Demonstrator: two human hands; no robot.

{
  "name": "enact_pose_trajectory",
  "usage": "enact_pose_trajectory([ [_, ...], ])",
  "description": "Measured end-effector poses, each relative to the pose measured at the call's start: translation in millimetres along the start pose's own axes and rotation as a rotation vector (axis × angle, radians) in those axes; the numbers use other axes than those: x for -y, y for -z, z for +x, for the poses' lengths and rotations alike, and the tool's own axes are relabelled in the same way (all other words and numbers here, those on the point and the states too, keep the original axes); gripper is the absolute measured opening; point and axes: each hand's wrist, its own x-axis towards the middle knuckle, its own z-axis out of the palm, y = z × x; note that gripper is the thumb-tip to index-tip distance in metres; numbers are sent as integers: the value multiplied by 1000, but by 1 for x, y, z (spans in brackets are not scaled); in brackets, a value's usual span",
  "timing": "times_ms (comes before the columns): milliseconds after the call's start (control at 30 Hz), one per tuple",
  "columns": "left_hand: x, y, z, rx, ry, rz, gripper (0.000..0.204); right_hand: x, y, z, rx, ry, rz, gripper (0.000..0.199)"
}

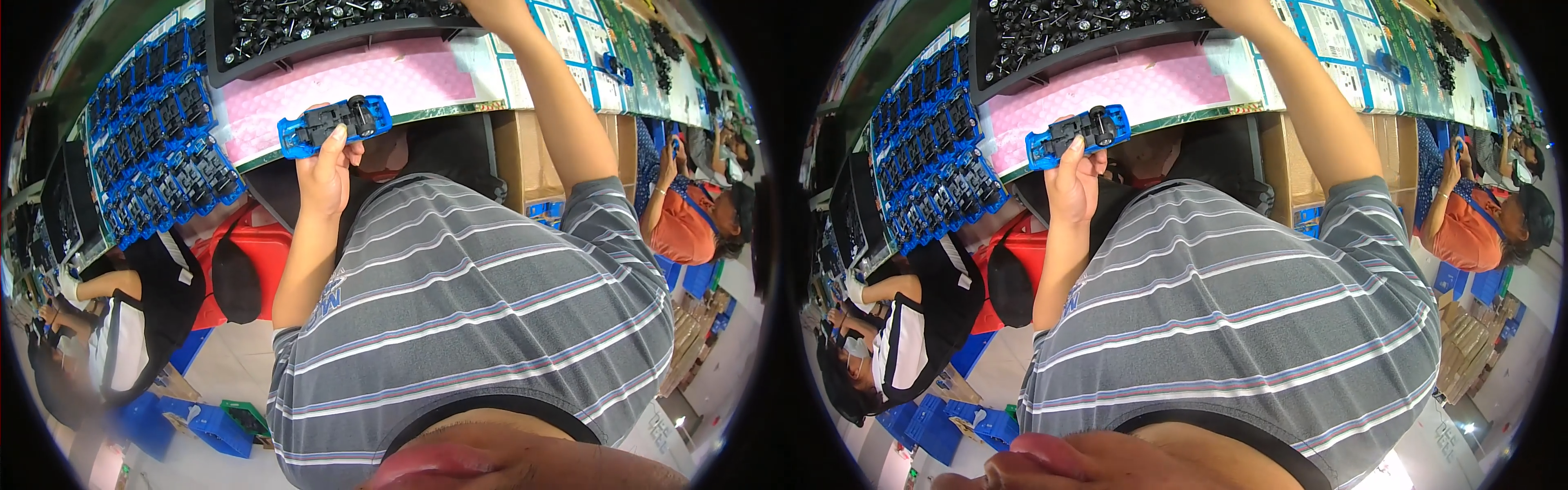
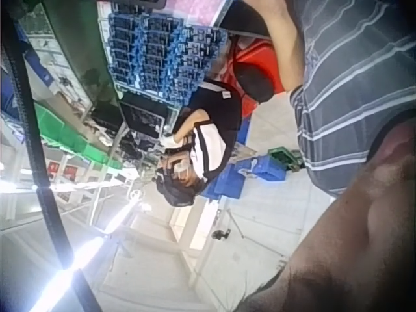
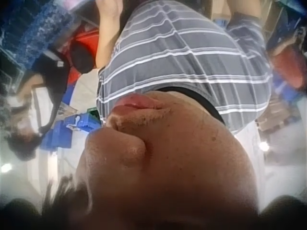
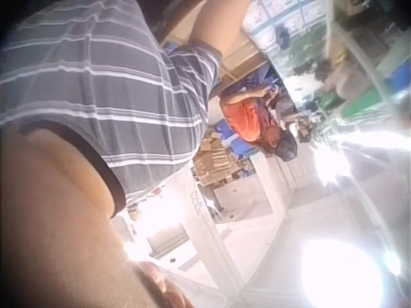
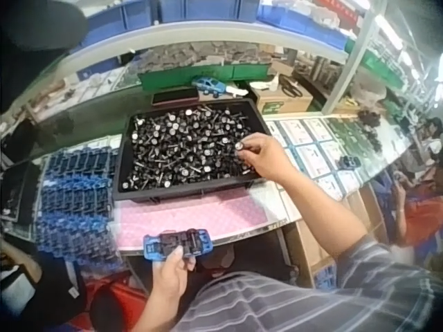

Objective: The person assembles toy cars by attaching wheel axles onto each car chassis by hand and placing the assembled cars onto the table.

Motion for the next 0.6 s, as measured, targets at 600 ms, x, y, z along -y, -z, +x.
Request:
enact_pose_trajectory([
  [600, 29, 16, -5, 74, -30, 54, 27, 95, -99, -111, 506, 488, -148, 69],
])
